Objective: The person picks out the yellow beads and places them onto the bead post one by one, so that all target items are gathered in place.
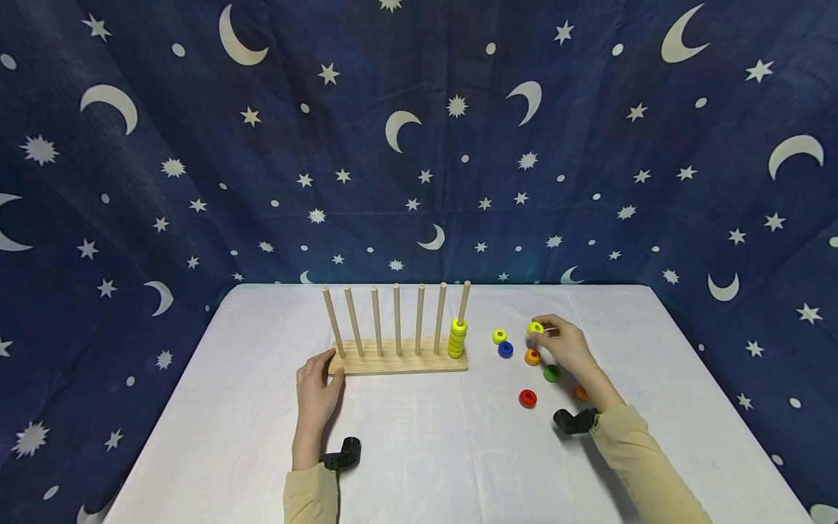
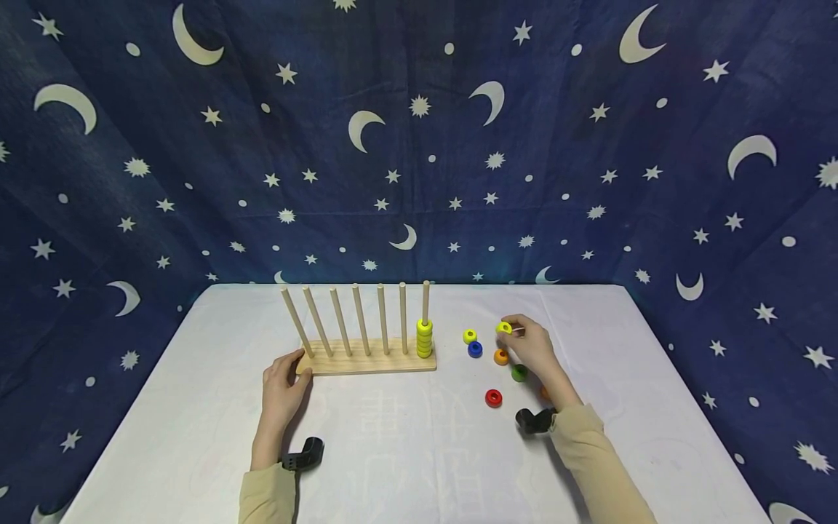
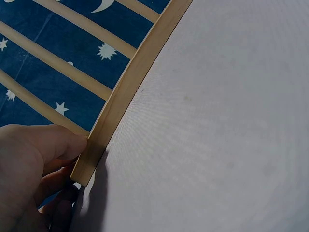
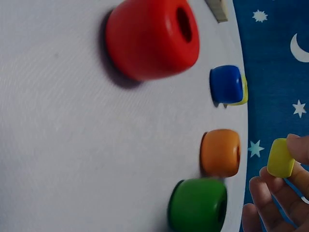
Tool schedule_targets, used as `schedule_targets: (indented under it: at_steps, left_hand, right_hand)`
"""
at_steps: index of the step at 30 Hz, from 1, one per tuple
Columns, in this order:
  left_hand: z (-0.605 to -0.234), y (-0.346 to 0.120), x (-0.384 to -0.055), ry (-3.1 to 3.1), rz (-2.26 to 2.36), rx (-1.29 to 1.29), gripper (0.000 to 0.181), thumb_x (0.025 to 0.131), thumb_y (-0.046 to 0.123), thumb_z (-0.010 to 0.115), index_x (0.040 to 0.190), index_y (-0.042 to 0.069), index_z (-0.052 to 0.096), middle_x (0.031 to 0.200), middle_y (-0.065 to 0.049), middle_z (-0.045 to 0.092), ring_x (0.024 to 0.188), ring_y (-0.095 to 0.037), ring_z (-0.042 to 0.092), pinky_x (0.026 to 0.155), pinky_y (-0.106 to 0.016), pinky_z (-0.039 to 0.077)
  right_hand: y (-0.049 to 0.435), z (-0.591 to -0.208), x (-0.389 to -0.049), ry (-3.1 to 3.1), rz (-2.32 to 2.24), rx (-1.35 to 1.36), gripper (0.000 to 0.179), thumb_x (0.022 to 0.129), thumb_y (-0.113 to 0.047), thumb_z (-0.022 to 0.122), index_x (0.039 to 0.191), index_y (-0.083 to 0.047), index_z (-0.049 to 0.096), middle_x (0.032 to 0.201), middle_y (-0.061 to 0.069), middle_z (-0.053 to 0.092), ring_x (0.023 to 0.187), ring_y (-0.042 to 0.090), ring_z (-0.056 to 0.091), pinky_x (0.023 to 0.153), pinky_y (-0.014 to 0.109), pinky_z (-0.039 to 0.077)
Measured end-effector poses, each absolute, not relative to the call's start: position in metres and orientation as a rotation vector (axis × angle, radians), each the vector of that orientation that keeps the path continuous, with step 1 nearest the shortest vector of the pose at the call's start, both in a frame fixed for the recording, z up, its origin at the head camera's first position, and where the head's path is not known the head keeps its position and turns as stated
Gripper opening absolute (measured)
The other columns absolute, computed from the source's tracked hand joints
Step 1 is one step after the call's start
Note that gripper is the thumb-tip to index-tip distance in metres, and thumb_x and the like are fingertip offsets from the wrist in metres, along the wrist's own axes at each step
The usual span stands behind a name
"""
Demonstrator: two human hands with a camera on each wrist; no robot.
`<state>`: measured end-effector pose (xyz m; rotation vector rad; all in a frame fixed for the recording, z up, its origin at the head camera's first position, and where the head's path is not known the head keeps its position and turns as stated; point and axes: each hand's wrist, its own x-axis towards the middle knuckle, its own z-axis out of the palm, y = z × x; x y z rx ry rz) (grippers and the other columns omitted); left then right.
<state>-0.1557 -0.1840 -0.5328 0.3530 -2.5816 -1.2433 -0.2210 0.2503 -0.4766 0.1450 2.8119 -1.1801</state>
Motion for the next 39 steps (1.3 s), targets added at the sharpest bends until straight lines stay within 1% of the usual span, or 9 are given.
schedule_targets:
  at_steps: [2, 9, 17, 25, 30, 39]
  left_hand:
    - [-0.533, -0.184, -0.156, -2.584, -1.24, 0.358, 0.044, 0.089, 0.011, 0.063, 0.131, -0.001, 0.055, 0.135, -0.022, 0.053, 0.131, -0.039, 0.036, 0.11, -0.058, 0.028]
    - [-0.534, -0.184, -0.157, -2.586, -1.232, 0.354, 0.045, 0.089, 0.012, 0.063, 0.131, -0.001, 0.055, 0.135, -0.023, 0.053, 0.131, -0.039, 0.036, 0.11, -0.058, 0.028]
    - [-0.533, -0.184, -0.156, -2.582, -1.238, 0.356, 0.045, 0.088, 0.012, 0.063, 0.131, -0.001, 0.055, 0.135, -0.023, 0.053, 0.13, -0.039, 0.036, 0.11, -0.058, 0.028]
    - [-0.532, -0.183, -0.156, -2.592, -1.233, 0.368, 0.046, 0.089, 0.012, 0.062, 0.132, -0.001, 0.054, 0.136, -0.022, 0.052, 0.131, -0.039, 0.035, 0.11, -0.058, 0.028]
    - [-0.532, -0.183, -0.156, -2.59, -1.229, 0.366, 0.045, 0.089, 0.012, 0.063, 0.131, -0.001, 0.055, 0.135, -0.023, 0.052, 0.13, -0.039, 0.036, 0.109, -0.059, 0.028]
    - [-0.532, -0.183, -0.156, -2.595, -1.22, 0.359, 0.045, 0.089, 0.012, 0.062, 0.132, -0.001, 0.054, 0.135, -0.022, 0.052, 0.131, -0.039, 0.036, 0.11, -0.057, 0.029]
  right_hand:
    - [0.25, -0.476, -0.22, 2.813, -1.199, 0.129, 0.043, 0.093, -0.023, 0.058, 0.133, -0.006, 0.052, 0.131, 0.023, 0.055, 0.117, 0.037, 0.052, 0.096, 0.049, 0.047]
    - [0.245, -0.471, -0.218, 2.85, -1.262, 0.064, 0.041, 0.093, -0.024, 0.06, 0.13, -0.007, 0.055, 0.128, 0.021, 0.058, 0.114, 0.036, 0.055, 0.097, 0.05, 0.047]
    - [0.236, -0.458, -0.213, 2.854, -1.301, 0.035, 0.042, 0.093, -0.027, 0.06, 0.131, -0.009, 0.055, 0.132, 0.019, 0.055, 0.116, 0.036, 0.053, 0.1, 0.05, 0.046]
    - [0.225, -0.443, -0.21, 2.864, -1.374, -0.014, 0.04, 0.093, -0.024, 0.061, 0.13, -0.009, 0.056, 0.131, 0.017, 0.056, 0.115, 0.033, 0.054, 0.101, 0.049, 0.046]
    - [0.218, -0.437, -0.208, 2.859, -1.398, -0.006, 0.04, 0.094, -0.027, 0.06, 0.131, -0.011, 0.055, 0.132, 0.014, 0.056, 0.116, 0.031, 0.052, 0.103, 0.048, 0.045]
    - [0.21, -0.424, -0.205, 2.865, -1.421, -0.043, 0.04, 0.093, -0.028, 0.061, 0.13, -0.012, 0.056, 0.13, 0.012, 0.057, 0.115, 0.03, 0.054, 0.101, 0.047, 0.045]
